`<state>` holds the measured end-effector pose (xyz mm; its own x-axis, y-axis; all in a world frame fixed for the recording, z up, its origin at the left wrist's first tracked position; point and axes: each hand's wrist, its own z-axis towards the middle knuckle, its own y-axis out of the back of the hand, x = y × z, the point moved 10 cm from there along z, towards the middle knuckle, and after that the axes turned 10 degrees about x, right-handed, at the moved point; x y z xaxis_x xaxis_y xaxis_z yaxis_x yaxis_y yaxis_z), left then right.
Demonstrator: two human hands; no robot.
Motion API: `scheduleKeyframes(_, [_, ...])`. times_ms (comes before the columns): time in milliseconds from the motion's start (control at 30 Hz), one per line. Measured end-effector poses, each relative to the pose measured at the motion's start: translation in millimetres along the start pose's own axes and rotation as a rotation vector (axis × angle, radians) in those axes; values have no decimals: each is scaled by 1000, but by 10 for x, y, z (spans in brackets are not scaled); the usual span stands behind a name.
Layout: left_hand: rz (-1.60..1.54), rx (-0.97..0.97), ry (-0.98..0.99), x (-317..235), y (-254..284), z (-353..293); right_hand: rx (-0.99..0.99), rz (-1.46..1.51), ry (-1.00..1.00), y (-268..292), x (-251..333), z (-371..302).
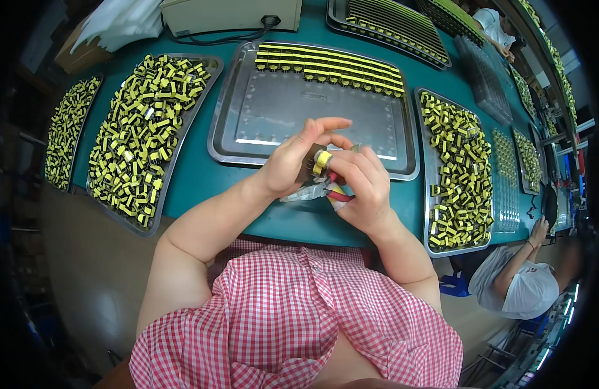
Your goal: The person picks up a transformer from a tray, trims its pins using pliers, and places it into a row on the same tray. This process is repeated for several more transformers.
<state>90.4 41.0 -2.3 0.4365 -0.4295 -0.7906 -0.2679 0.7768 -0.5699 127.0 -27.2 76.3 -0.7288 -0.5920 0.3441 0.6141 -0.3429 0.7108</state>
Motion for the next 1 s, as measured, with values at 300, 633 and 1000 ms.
scheduleKeyframes(300, [78,36,28,42,-18,7,-38,-3,-13,-3,-14,-12])
scheduleKeyframes(633, [9,-3,30,96,39,11,-46,-57,-33,-61,1,-20])
scheduleKeyframes(1000, [167,-208,108,86,448,-22,-63,-1,-64,-2,-88,-27])
